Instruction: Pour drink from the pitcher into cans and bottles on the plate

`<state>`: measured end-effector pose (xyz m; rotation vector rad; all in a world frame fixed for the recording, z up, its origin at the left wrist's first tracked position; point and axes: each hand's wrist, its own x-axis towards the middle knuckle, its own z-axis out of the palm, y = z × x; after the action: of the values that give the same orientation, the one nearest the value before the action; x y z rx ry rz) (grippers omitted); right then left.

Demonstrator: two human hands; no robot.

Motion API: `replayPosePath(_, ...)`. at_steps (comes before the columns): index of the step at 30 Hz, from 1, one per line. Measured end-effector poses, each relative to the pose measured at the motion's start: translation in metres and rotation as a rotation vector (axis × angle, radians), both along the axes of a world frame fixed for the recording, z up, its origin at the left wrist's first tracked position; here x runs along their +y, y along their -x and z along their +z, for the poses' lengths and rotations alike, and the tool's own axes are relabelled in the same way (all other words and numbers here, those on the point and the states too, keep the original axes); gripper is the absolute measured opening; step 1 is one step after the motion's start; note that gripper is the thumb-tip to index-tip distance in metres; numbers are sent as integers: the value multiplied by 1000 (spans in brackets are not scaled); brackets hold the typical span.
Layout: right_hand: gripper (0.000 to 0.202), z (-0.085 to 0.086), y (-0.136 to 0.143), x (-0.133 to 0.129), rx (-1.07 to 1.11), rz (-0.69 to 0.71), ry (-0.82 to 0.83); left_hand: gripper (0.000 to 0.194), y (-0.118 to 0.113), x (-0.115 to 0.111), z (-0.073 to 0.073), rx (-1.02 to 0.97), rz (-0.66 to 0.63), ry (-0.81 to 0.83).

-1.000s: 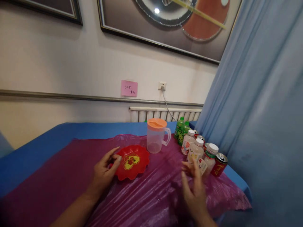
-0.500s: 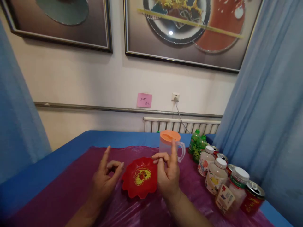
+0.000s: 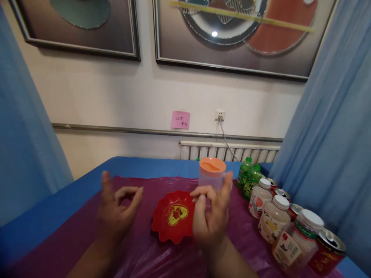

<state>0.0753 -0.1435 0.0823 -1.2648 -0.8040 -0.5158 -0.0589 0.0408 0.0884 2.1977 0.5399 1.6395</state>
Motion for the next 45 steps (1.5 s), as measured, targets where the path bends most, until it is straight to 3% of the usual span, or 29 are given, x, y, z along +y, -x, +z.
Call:
replayPosePath(3,85,-12,-20,20,78,-31,89,90,-10,11,0,130,3,183)
replayPosePath(9,86,-29,-33,20,66,-119,171,95,-14,17,-17,115,17,151)
replayPosePath(17,87,-31,-26,24,68,-61,172,94,-12,14,-23,119,27,104)
replayPosePath(33,82,-41,-28,25,49,-75,220,90,-14,14,-31,130,20,108)
replayPosePath(36,78,-31,-25,18,16,-86,280,91,-15,19,-36,169,-2,169)
replayPosePath(39,67,-26,3,5,-40,7,425,92,-19,25,-43,210,-63,287)
replayPosePath(42,56,-53,55,1,-203,179,622,93,-25,33,-52,196,-115,413)
replayPosePath(43,53,-70,75,4,-318,250,696,94,-27,37,-56,177,-123,455)
replayPosePath(45,29,-110,108,14,-522,282,816,97,-31,47,-63,121,-135,560)
